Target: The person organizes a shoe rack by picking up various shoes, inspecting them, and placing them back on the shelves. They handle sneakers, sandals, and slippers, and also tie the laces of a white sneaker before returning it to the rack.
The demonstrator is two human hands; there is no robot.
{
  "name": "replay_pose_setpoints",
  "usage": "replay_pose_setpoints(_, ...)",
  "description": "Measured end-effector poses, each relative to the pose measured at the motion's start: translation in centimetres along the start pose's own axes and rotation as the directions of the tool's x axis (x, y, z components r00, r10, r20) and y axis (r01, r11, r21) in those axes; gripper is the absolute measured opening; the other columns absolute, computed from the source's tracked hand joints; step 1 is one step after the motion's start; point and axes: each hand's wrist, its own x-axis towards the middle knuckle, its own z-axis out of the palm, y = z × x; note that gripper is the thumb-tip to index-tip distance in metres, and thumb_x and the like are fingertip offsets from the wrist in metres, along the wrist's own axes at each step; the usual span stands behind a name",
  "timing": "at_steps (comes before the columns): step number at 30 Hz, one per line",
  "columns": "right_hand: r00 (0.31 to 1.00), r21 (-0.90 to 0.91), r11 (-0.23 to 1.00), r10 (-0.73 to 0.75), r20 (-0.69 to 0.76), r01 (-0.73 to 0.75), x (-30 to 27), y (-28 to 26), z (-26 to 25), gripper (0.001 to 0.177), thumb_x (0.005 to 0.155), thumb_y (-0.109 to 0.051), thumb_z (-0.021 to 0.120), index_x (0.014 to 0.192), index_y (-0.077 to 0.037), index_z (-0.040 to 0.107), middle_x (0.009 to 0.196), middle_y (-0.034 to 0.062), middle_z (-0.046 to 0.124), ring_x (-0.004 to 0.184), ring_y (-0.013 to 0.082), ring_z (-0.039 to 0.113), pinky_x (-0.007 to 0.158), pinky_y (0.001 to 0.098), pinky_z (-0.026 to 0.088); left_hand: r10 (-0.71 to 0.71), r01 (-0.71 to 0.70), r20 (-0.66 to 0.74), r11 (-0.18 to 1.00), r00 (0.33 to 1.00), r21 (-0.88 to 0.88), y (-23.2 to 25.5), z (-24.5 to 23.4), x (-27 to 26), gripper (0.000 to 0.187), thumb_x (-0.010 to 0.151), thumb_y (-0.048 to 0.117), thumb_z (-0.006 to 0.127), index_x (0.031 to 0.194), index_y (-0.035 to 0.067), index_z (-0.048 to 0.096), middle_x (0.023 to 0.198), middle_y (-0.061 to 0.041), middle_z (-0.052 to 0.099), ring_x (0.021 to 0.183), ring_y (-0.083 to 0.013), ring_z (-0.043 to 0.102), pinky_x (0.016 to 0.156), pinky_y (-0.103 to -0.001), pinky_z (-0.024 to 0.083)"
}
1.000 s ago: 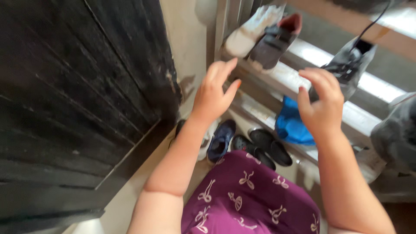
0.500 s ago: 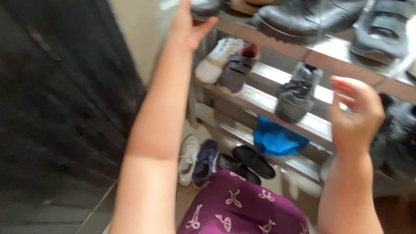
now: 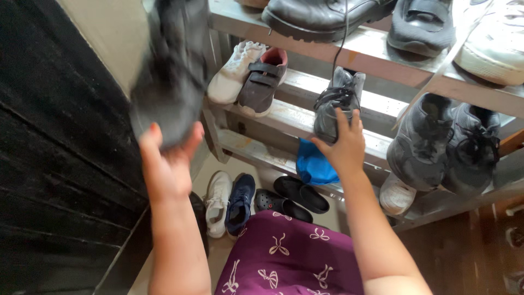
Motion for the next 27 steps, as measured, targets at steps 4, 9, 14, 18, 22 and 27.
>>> replay_pose_setpoints(4, 0.998, -0.031, 0.999, -0.024, -0.066, 0.022, 0.1, 0.8, 1.3, 0.08, 0.064, -0.033, 0.096, 0.137, -0.022, 0.065, 0.153, 0.0283, 0.042, 0.132, 0.0506, 0.046, 0.103, 0.0502, 0.047, -0.103, 0.105, -0.042, 0.993, 0.994, 0.047, -3.3, -4.3, -5.2, 0.051, 0.1, 0.032, 0.051, 0.123, -0.013, 0.055, 0.109, -0.023, 0.07, 0.095, -0.0351, 0.072, 0.095, -0.045, 0.059)
replay_pose_setpoints(9, 0.966, 0.224, 0.969, -0.042, -0.254, 0.101, -0.9, 3.1, -1.1, 0.054, 0.081, -0.015, 0.088, 0.131, -0.013, 0.069, 0.147, 0.0174, 0.06, 0.141, 0.0432, 0.053, 0.111, 0.0457, 0.049, -0.256, 0.257, -0.024, 0.963, 0.966, 0.085, -7.0, -8.4, -8.7, 0.05, 0.101, 0.029, 0.047, 0.121, -0.015, 0.059, 0.11, -0.027, 0.071, 0.1, -0.0366, 0.071, 0.095, -0.046, 0.058)
replay_pose_setpoints(14, 0.941, 0.256, 0.961, -0.012, -0.339, 0.104, -4.0, 4.3, -5.1, 0.046, 0.086, -0.011, 0.086, 0.128, -0.006, 0.068, 0.137, 0.0133, 0.067, 0.139, 0.0368, 0.06, 0.112, 0.0434, 0.051, -0.358, 0.356, 0.013, 0.932, 0.934, 0.063, -9.8, -8.6, -9.7, 0.046, 0.099, 0.026, 0.047, 0.122, -0.011, 0.059, 0.113, -0.024, 0.071, 0.104, -0.0392, 0.071, 0.093, -0.049, 0.058)
replay_pose_setpoints(18, 0.921, 0.042, 0.985, -0.14, -0.363, 0.167, -5.3, 4.6, -5.3, 0.048, 0.082, -0.006, 0.085, 0.127, -0.007, 0.068, 0.136, 0.0118, 0.067, 0.137, 0.0394, 0.057, 0.11, 0.0441, 0.05, -0.406, 0.404, 0.139, 0.914, 0.903, 0.042, -13.3, -6.7, -9.5, 0.044, 0.1, 0.026, 0.052, 0.119, -0.013, 0.059, 0.115, -0.025, 0.072, 0.11, -0.0391, 0.071, 0.1, -0.051, 0.056)
replay_pose_setpoints(22, 0.952, -0.062, 0.989, -0.143, -0.272, 0.131, -5.9, 5.1, -4.3, 0.058, 0.071, -0.003, 0.084, 0.126, -0.011, 0.07, 0.135, 0.0093, 0.066, 0.135, 0.0392, 0.056, 0.105, 0.0444, 0.051, -0.451, 0.469, 0.259, 0.883, 0.854, -0.013, -17.6, -3.4, -8.8, 0.045, 0.1, 0.029, 0.057, 0.125, -0.008, 0.058, 0.122, -0.02, 0.068, 0.115, -0.0349, 0.068, 0.104, -0.048, 0.053)
replay_pose_setpoints(27, 0.953, -0.051, 0.996, -0.08, -0.292, 0.068, -6.5, 4.9, -2.7, 0.056, 0.074, -0.004, 0.084, 0.126, -0.015, 0.07, 0.136, 0.0058, 0.066, 0.136, 0.0375, 0.056, 0.104, 0.0435, 0.052, -0.541, 0.57, 0.28, 0.821, 0.793, -0.028, -23.5, 1.3, -7.0, 0.047, 0.1, 0.03, 0.06, 0.131, -0.005, 0.054, 0.127, -0.015, 0.065, 0.117, -0.0308, 0.067, 0.107, -0.043, 0.052)
